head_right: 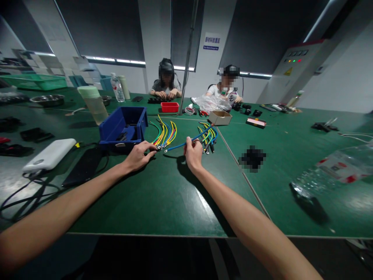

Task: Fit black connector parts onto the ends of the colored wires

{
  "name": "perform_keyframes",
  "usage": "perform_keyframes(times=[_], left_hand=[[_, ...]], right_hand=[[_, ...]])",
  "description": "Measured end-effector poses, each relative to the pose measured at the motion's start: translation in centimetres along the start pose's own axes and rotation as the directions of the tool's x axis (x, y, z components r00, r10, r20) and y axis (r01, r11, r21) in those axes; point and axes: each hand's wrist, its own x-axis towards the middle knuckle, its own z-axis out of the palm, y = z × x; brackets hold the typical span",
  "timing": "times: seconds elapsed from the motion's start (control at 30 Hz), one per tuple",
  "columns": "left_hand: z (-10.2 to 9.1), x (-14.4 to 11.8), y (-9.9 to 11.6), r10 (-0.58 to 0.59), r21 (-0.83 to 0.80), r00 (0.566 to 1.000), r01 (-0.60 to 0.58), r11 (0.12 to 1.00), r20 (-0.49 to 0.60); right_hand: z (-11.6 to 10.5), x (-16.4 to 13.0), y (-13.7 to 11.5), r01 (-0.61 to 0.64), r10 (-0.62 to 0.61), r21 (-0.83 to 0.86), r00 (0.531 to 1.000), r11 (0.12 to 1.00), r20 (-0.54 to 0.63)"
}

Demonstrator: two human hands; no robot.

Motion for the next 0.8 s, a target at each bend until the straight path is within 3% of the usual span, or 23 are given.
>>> perform_keyframes(times=[0.13,0.8], left_hand=[[-0.01,-0.02,0.0,0.003,-0.013,1.0,-0.003,1.0,0.017],[-0.18,0.14,0.06,-0.031,-0.049,0.999,0.031,0.998,0.008]], right_hand=[[0.11,-0.13,-0.08,0.115,-0.119,-0.043,0.989,0.992,-0.083],[0.42,-0.57,-0.57,0.088,-0.079,0.182,0.995,0.979,-0.058]])
